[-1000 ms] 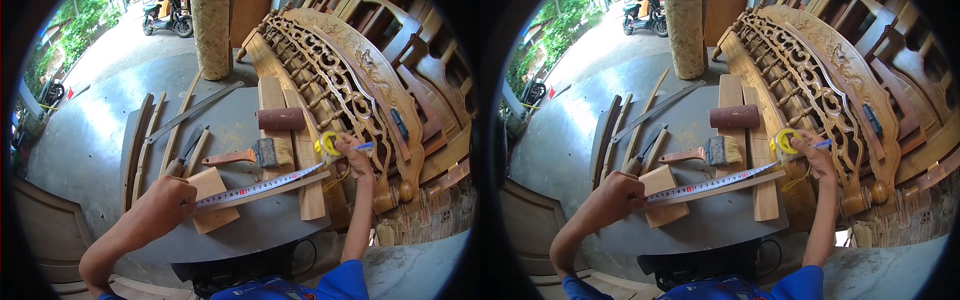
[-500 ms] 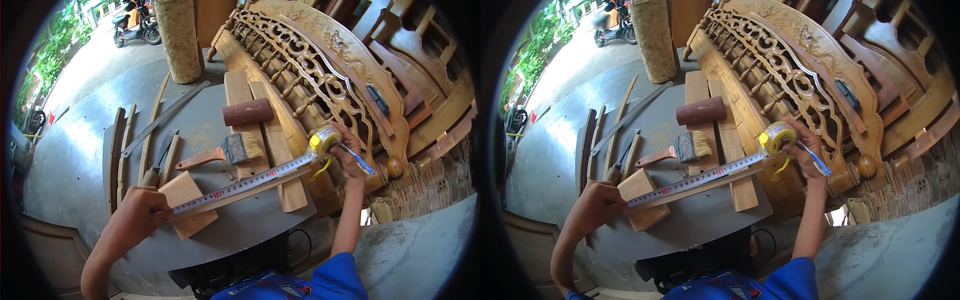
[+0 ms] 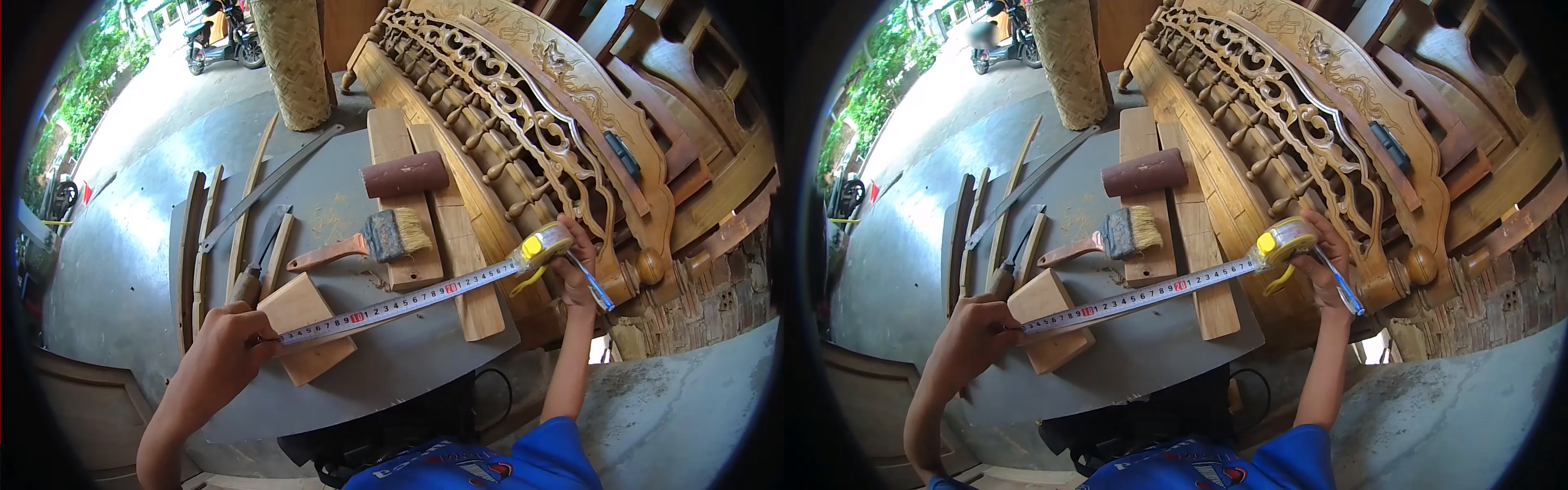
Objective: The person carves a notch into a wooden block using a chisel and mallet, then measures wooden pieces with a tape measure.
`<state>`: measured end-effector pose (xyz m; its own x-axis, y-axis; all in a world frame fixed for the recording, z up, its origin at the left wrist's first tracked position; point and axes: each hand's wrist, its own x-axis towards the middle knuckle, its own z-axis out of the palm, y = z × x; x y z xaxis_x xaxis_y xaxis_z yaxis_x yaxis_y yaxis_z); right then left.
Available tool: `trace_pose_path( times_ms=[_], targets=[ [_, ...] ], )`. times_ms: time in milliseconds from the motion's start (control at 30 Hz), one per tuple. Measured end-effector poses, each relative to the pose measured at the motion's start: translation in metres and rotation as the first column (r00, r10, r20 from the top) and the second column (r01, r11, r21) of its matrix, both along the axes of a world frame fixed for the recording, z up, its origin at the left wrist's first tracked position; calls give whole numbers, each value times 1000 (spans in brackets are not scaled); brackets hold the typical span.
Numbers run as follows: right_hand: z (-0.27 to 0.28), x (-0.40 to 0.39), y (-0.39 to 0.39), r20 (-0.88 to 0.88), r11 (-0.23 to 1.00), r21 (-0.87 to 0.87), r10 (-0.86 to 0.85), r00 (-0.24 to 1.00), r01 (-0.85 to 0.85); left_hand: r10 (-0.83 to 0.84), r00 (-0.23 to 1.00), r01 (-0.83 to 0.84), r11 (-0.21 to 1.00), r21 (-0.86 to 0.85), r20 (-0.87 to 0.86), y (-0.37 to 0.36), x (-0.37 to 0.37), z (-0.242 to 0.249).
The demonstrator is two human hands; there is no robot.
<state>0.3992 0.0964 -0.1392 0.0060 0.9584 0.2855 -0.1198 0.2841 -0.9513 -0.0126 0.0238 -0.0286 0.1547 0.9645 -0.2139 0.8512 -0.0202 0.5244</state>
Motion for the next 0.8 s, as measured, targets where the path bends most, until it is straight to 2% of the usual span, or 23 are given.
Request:
trace_pose_path(
  times_ms=[200, 300, 433, 533, 633, 800],
  targets=[
    [4, -5, -2, 46, 1000, -26, 5, 999, -3, -8, 1000, 9, 989, 148, -11, -14, 2, -6],
    [6, 2, -1, 98, 998, 19, 52, 994, -54, -27, 997, 12, 981, 193, 74, -19, -2, -14],
    [16, 1, 0, 171, 991, 31, 122, 978, -130, -46, 994, 24, 978, 209, 98, -20, -6, -17],
    [30, -1, -1, 313, 991, 32, 111, 943, -128, -60, 991, 35, 978, 206, 116, -20, -6, -17],
    [38, -4, -4, 383, 995, 13, 85, 920, -98, -80, 990, 50, 970, 238, 119, -22, -8, -21],
    [40, -10, -3, 377, 995, -7, 93, 921, -97, -105, 991, 80, 963, 259, 84, -22, -10, -22]
  ],
)
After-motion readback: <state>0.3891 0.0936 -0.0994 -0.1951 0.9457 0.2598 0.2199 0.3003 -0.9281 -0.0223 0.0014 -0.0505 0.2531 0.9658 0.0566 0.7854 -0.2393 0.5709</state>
